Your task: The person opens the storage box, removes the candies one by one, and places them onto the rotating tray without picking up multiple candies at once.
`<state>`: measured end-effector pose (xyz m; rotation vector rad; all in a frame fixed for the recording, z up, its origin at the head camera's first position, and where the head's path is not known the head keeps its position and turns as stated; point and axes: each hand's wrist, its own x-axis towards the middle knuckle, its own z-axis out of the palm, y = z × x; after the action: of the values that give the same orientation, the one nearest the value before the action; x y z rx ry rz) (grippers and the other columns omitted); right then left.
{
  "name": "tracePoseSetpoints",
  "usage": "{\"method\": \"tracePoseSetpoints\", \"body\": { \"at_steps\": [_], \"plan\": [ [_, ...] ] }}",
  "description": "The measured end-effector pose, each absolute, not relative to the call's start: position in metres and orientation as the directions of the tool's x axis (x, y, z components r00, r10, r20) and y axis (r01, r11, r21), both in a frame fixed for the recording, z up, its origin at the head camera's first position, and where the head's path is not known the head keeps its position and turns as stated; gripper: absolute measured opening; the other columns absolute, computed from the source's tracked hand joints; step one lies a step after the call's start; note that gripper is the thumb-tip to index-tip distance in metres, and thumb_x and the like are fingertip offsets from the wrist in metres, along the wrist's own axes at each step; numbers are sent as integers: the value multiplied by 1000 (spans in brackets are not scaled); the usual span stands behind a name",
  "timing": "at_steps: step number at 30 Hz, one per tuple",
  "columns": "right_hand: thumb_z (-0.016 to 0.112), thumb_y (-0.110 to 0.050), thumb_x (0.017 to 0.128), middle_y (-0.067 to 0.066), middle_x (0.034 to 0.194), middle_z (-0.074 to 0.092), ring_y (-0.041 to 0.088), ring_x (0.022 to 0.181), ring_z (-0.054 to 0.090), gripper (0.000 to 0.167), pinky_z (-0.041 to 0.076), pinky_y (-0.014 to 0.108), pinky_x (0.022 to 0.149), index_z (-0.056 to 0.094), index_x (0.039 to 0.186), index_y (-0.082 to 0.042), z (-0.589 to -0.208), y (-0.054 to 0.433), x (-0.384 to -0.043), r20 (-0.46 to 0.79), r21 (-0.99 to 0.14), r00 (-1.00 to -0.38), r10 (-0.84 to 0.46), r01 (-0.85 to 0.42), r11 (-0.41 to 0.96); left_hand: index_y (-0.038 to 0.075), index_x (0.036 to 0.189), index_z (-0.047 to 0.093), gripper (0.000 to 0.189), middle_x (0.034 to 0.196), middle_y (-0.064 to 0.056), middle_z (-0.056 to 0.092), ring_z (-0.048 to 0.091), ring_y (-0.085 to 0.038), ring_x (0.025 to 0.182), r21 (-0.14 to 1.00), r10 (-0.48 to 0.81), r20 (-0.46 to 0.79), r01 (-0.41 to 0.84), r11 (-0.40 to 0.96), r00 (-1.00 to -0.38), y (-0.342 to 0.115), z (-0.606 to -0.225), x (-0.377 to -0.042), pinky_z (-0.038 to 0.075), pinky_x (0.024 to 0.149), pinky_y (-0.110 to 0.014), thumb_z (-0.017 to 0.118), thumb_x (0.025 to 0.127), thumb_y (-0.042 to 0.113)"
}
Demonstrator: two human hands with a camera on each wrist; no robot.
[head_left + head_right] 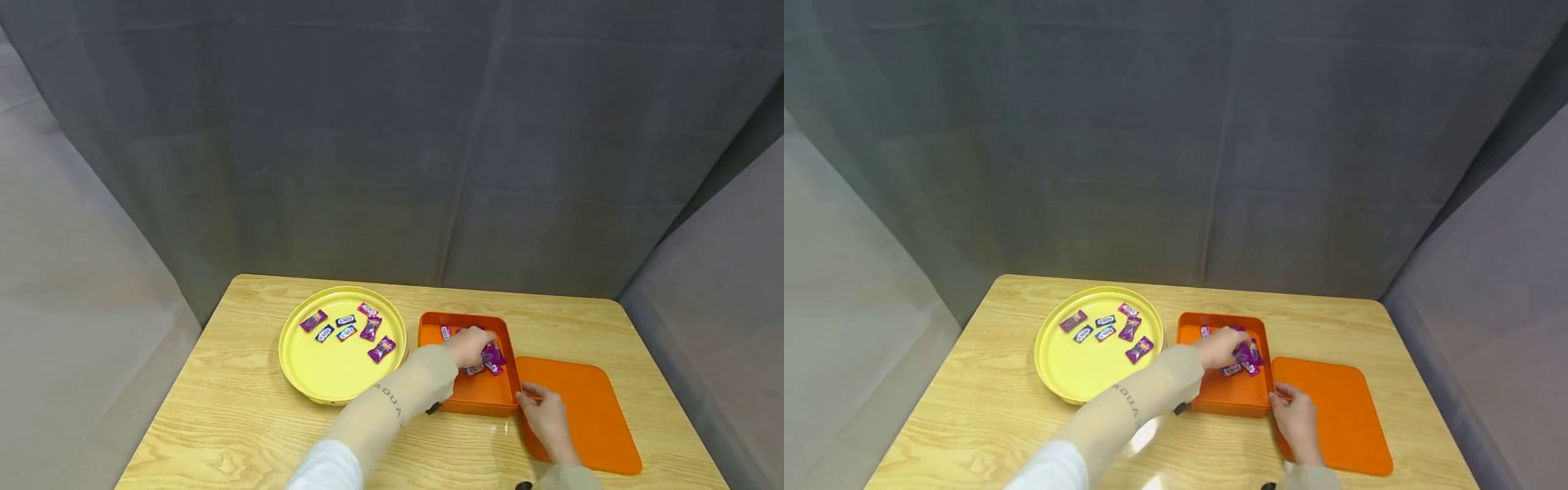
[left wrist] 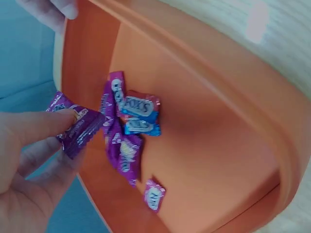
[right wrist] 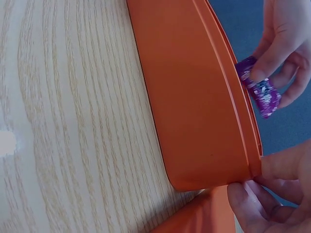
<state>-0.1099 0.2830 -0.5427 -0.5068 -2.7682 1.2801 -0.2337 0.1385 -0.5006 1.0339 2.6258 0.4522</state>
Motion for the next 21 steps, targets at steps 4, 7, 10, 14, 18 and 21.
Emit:
{"method": "tracePoseSetpoints", "body": {
  "at_steps": [4, 7, 10, 14, 18, 21],
  "plan": [
    [58, -7, 87, 27, 104, 61, 31, 85, 61, 33, 49, 22, 58, 56, 114, 13, -545, 283, -110, -89, -747, -945, 314, 272, 607, 16, 120, 56, 40, 104, 6, 62, 57, -3, 87, 425, 721, -86, 630, 650, -687, 130, -492, -232, 46, 77, -12, 65, 83, 6],
    [58, -7, 87, 27, 103, 61, 31, 84, 61, 33, 50, 23, 59, 56, 113, 13, -546, 282, -110, -83, -744, -945, 315, 270, 611, 13, 120, 56, 38, 106, 3, 62, 58, -4, 87, 455, 725, -40, 634, 625, -687, 121, -486, -232, 46, 77, -12, 65, 84, 7],
    [58, -7, 87, 27, 103, 61, 31, 84, 61, 33, 50, 23, 59, 56, 113, 13, -547, 282, -110, -78, -744, -946, 315, 266, 613, 11, 120, 56, 36, 109, 1, 62, 59, -5, 90, 468, 719, 12, 639, 610, -695, 109, -484, -234, 46, 80, -13, 64, 84, 7],
    [58, -7, 87, 26, 104, 62, 31, 85, 60, 33, 49, 21, 59, 56, 114, 12, -548, 280, -110, -83, -744, -944, 320, 272, 611, 9, 122, 55, 38, 116, -2, 61, 58, -11, 100, 523, 684, 58, 606, 600, -727, 86, -482, -240, 45, 87, -17, 63, 85, 6],
    [58, -7, 87, 26, 104, 62, 31, 86, 59, 33, 47, 19, 59, 56, 114, 12, -549, 280, -110, -79, -745, -944, 319, 268, 610, 9, 124, 53, 41, 113, -6, 61, 59, -15, 97, 601, 620, 92, 539, 589, -779, 58, -483, -249, 48, 82, -18, 62, 85, 4],
    [58, -7, 86, 26, 103, 62, 32, 86, 60, 33, 47, 18, 59, 57, 113, 12, -548, 281, -110, -69, -746, -945, 318, 261, 613, 9, 123, 53, 40, 103, -8, 62, 60, -13, 83, 665, 570, 108, 485, 567, -815, 37, -484, -254, 49, 69, -16, 62, 84, 2]
  ]
}}
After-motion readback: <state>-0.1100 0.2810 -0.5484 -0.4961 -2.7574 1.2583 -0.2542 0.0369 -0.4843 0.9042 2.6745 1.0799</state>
